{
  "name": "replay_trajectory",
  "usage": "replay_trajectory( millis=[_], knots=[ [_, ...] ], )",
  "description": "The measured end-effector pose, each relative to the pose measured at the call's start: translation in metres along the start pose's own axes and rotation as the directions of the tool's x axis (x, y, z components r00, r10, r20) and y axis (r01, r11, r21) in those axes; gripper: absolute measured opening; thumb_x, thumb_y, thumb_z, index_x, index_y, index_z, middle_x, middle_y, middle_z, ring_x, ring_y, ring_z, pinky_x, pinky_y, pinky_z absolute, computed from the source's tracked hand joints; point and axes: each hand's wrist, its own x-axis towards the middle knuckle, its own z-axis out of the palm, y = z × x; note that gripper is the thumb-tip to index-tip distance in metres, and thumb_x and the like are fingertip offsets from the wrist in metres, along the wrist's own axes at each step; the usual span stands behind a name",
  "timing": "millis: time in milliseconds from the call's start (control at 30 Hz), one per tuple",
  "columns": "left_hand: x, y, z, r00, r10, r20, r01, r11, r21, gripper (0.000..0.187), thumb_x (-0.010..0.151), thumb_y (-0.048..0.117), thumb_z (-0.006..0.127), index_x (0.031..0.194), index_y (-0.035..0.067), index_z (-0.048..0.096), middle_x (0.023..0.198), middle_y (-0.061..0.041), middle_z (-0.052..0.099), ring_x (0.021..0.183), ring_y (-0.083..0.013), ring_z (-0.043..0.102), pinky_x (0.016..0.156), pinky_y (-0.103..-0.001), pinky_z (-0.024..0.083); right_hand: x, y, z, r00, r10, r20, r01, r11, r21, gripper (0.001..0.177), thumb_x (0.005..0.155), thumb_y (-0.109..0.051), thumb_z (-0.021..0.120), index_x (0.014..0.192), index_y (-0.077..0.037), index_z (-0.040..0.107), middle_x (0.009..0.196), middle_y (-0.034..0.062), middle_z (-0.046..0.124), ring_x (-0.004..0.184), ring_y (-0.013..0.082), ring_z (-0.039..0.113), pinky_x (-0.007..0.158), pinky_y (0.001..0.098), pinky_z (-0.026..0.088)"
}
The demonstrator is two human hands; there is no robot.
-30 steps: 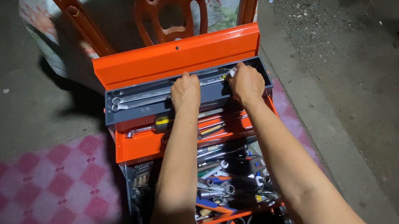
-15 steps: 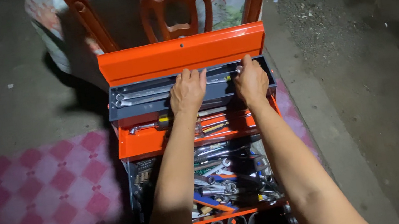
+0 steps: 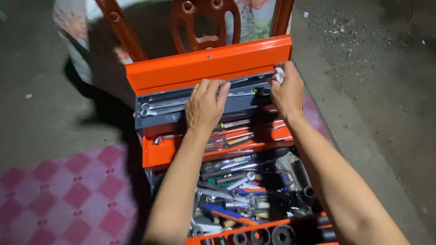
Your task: Organize tools within a multi-tiered orange metal toolbox, wiping some with a cloth.
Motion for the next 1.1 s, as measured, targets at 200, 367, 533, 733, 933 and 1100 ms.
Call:
replay_trajectory(
  millis=[200,367,533,733,933,1100],
  knots=[
    [-0.033,0.036,-0.064,0.996,0.092,0.004,-0.092,0.996,-0.011,0.018,0.098,0.030,0.069,0.104,0.014,0.072,0.100,-0.004,0.069,0.096,-0.0298,0.066,0.077,-0.044,0.055,-0.036,-0.078,-0.032,0.996,-0.057,0.074,0.047,0.991,0.128,0.029,0.094,-0.011,0.070,0.118,0.000,0.059,0.111,0.0177,0.064,0.102,0.0314,0.065,0.086,0.0404,0.053],
    [-0.083,0.067,-0.118,0.994,0.053,0.093,-0.056,0.998,0.025,0.014,0.094,0.024,0.070,0.104,0.014,0.073,0.098,-0.006,0.069,0.095,-0.0312,0.067,0.076,-0.045,0.055,-0.100,-0.085,-0.045,0.952,-0.004,0.307,-0.063,0.976,0.210,0.042,0.091,-0.010,0.063,0.132,-0.002,0.056,0.128,0.0203,0.053,0.116,0.0312,0.056,0.095,0.0401,0.049],
    [-0.141,0.085,-0.152,0.987,-0.037,0.155,0.042,0.999,-0.030,0.017,0.095,0.023,0.072,0.108,0.013,0.074,0.102,-0.008,0.070,0.097,-0.0321,0.069,0.079,-0.044,0.056,-0.168,-0.083,-0.054,0.768,0.227,0.599,-0.457,0.849,0.265,0.053,0.094,-0.016,0.050,0.147,-0.010,0.055,0.136,0.0156,0.039,0.113,0.0246,0.057,0.089,0.0355,0.056],
    [-0.196,0.099,-0.156,0.870,-0.249,0.425,0.441,0.779,-0.446,0.040,0.086,0.023,0.081,0.119,0.005,0.066,0.105,-0.006,0.073,0.096,-0.0171,0.070,0.082,-0.032,0.055,-0.231,-0.120,-0.092,0.669,0.182,0.721,-0.437,0.880,0.184,0.054,0.104,-0.040,0.057,0.138,0.002,0.046,0.137,0.0117,0.039,0.115,0.0185,0.054,0.088,0.0296,0.051],
    [-0.219,0.074,-0.157,0.894,-0.313,0.322,0.447,0.688,-0.572,0.020,0.096,0.019,0.080,0.098,0.002,0.071,0.091,-0.004,0.075,0.084,-0.0099,0.066,0.076,-0.027,0.054,-0.235,-0.117,-0.117,0.719,0.116,0.685,-0.410,0.867,0.284,0.046,0.112,-0.038,0.055,0.131,0.004,0.056,0.120,0.0090,0.066,0.112,0.0170,0.060,0.098,0.0297,0.048],
    [-0.243,0.045,-0.137,0.776,-0.518,0.360,0.588,0.388,-0.710,0.017,0.097,0.019,0.074,0.101,0.008,0.061,0.093,0.002,0.067,0.083,-0.0062,0.065,0.068,-0.022,0.056,-0.238,-0.132,-0.131,0.735,0.232,0.638,-0.644,0.534,0.548,0.029,0.098,-0.019,0.058,0.122,-0.005,0.063,0.105,0.0040,0.071,0.088,0.0149,0.069,0.073,0.0303,0.060]
  ],
)
